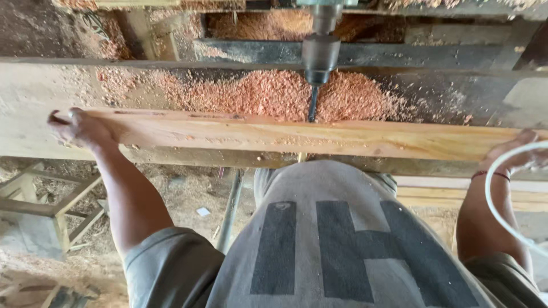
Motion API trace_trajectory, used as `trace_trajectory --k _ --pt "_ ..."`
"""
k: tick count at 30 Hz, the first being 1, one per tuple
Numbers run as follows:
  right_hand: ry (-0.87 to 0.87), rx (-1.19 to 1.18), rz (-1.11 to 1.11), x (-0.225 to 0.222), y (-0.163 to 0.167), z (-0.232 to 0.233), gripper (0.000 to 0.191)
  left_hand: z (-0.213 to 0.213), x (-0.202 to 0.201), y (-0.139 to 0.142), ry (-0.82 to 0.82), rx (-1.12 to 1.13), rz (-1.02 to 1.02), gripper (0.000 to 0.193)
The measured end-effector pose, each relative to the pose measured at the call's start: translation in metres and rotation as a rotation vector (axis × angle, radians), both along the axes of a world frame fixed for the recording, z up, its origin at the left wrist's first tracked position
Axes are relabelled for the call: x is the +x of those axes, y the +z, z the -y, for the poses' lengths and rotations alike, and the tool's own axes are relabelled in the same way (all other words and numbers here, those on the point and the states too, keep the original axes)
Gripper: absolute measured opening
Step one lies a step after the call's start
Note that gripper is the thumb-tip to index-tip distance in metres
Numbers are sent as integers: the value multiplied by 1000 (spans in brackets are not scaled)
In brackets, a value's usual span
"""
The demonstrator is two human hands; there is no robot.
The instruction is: The person holds a long wooden plank on a drill press table and drills a series of holes along it, repositioning the plank between each hole and steadying it with both hands while the machine bores through the wood.
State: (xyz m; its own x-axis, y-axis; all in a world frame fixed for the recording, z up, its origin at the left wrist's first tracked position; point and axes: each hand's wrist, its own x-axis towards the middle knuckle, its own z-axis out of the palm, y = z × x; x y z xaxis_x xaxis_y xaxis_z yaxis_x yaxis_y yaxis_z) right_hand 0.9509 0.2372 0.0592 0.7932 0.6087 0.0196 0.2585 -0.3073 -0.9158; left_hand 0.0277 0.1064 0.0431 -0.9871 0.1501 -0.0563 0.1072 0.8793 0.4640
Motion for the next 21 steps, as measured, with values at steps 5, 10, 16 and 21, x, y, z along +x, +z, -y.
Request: trace_trajectory --k 5,10,16,21 --pt "-19 -103 -282 21 10 -11 34 2 40 6 -59 120 47 38" --pt "-34 -183 -205 23 17 -14 33 -3 75 16 -36 -11 50 43" --pt "-45 -209 -166 26 10 -10 32 7 93 6 -173 52 30 48" --pt "-59 -233 -140 19 7 -5 32 4 94 2 -101 2 78 52"
